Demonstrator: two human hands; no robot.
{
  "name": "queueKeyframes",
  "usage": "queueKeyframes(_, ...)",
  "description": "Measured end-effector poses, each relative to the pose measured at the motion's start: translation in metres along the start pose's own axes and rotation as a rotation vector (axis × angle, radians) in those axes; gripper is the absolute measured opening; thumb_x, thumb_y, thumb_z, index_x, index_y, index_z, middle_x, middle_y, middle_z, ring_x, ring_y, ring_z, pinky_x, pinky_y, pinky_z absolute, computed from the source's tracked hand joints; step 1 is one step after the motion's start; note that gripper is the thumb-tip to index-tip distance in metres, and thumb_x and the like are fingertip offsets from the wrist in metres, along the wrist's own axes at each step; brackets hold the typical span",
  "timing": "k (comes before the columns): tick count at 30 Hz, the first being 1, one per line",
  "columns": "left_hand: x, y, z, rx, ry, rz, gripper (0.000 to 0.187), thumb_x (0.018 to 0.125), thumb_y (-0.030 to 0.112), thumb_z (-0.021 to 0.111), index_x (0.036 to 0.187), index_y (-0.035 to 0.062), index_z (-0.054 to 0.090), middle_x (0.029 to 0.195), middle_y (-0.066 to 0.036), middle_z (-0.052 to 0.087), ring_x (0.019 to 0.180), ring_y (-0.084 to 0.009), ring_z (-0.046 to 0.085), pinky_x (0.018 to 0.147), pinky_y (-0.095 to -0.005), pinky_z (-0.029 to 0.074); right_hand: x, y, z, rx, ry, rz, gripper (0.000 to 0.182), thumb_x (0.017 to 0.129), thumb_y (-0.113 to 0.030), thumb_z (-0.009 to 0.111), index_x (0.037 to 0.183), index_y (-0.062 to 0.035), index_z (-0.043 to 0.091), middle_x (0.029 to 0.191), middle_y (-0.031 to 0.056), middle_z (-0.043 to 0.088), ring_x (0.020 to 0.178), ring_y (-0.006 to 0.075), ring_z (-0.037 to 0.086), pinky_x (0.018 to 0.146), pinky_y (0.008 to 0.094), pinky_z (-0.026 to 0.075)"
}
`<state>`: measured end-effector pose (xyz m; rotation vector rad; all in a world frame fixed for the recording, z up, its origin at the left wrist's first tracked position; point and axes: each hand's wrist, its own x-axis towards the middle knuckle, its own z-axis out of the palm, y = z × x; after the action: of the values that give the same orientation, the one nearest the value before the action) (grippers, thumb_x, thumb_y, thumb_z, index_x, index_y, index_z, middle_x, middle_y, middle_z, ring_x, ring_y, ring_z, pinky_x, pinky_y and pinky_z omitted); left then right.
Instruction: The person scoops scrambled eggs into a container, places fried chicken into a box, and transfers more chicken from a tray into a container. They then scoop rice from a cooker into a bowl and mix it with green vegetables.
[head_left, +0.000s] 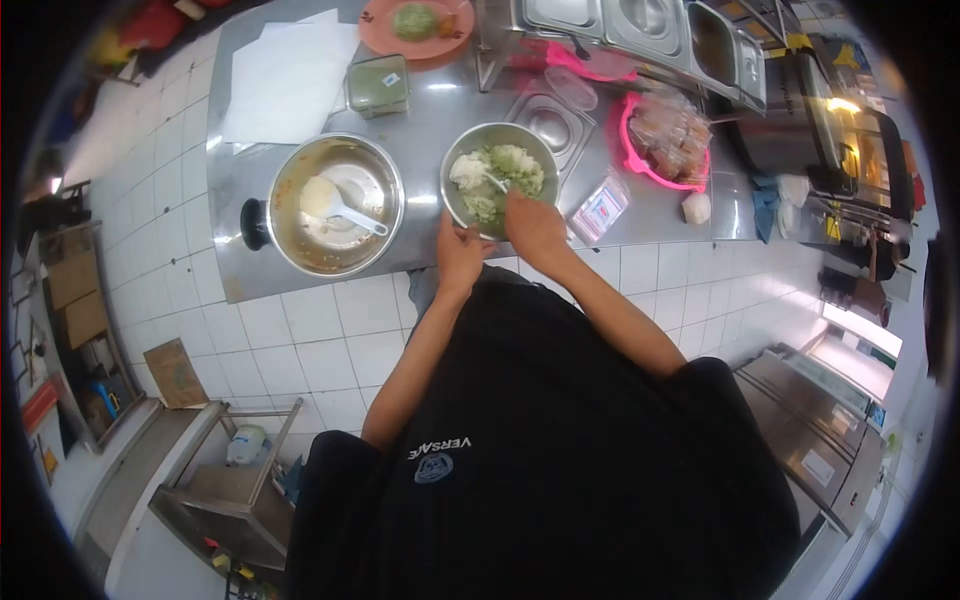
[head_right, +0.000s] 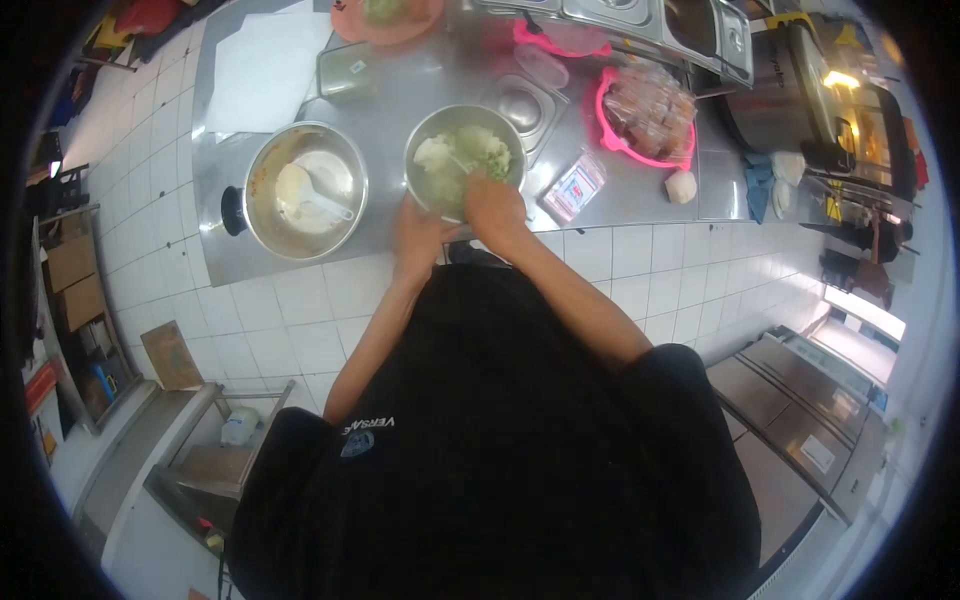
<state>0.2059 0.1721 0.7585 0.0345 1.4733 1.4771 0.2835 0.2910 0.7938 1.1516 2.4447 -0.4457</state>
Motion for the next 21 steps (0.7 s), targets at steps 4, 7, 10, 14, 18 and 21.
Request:
queueKeyframes(4, 0.0, -0.002, -0.002, -0.01, -0.019, 0.032, 0.048, 0.096, -0.002, 0.047, 0.141, 0.005, 0.033, 0.091, -0.014, 0.053, 0.075, -0.0243, 0.069, 0.065, -0.0326, 0.062, -0.021, 0.0, -0.029, -0.013, -0.073, -0.036, 0.018, 0.091, -0.011, 0.047, 0.102, 0.0021, 0.052, 0.086, 0.0251, 0.068, 0.083, 0.0398, 0.069, 0.07, 0.0504, 0.054)
queueKeyframes(7, -0.002, -0.005, -0.005, 0.02, -0.02, 0.01, 0.048, 0.095, -0.002, 0.046, 0.141, 0.0052, 0.034, 0.091, -0.014, 0.054, 0.074, -0.0236, 0.068, 0.064, -0.032, 0.062, -0.021, -0.007, -0.031, -0.029, -0.04, -0.11, 0.02, 0.091, -0.012, 0.047, 0.102, 0.0026, 0.052, 0.086, 0.0251, 0.068, 0.082, 0.0409, 0.068, 0.07, 0.0508, 0.054)
queueKeyframes(10, 0.007, 0.0, -0.007, 0.048, -0.039, 0.044, 0.049, 0.095, -0.002, 0.047, 0.142, 0.0055, 0.033, 0.091, -0.014, 0.055, 0.074, -0.0234, 0.068, 0.065, -0.032, 0.062, 0.005, -0.001, 0.001, 0.034, -0.047, -0.029, 0.02, 0.09, -0.013, 0.048, 0.102, 0.0025, 0.053, 0.085, 0.0247, 0.068, 0.082, 0.0416, 0.068, 0.071, 0.052, 0.053)
queueKeyframes(14, 0.002, -0.004, -0.012, 0.116, -0.053, 0.045, 0.049, 0.095, -0.002, 0.047, 0.142, 0.0053, 0.033, 0.092, -0.014, 0.055, 0.075, -0.0243, 0.068, 0.065, -0.0323, 0.062, 0.005, 0.023, -0.038, -0.037, -0.047, -0.048, 0.022, 0.089, -0.014, 0.047, 0.102, 0.0023, 0.054, 0.086, 0.0242, 0.068, 0.083, 0.0421, 0.067, 0.074, 0.0531, 0.052)
queueKeyframes(18, 0.0, -0.002, -0.012, 0.09, -0.041, 0.028, 0.049, 0.094, -0.002, 0.047, 0.141, 0.0044, 0.034, 0.094, -0.015, 0.055, 0.076, -0.0249, 0.068, 0.066, -0.0327, 0.062, 0.01, 0.016, -0.029, 0.035, -0.008, 0.076, 0.025, 0.089, -0.013, 0.048, 0.103, 0.0051, 0.059, 0.094, 0.0263, 0.068, 0.09, 0.0414, 0.067, 0.078, 0.0487, 0.054)
queueKeyframes(21, -0.002, 0.008, -0.01, 0.083, -0.047, -0.064, 0.046, 0.096, 0.006, 0.051, 0.14, 0.0046, 0.036, 0.123, -0.016, 0.055, 0.097, -0.0253, 0.067, 0.074, -0.0324, 0.061, -0.002, -0.011, 0.006, 0.079, -0.014, 0.044, 0.025, 0.089, -0.011, 0.047, 0.106, 0.0057, 0.054, 0.09, 0.026, 0.068, 0.084, 0.0419, 0.068, 0.076, 0.0491, 0.054)
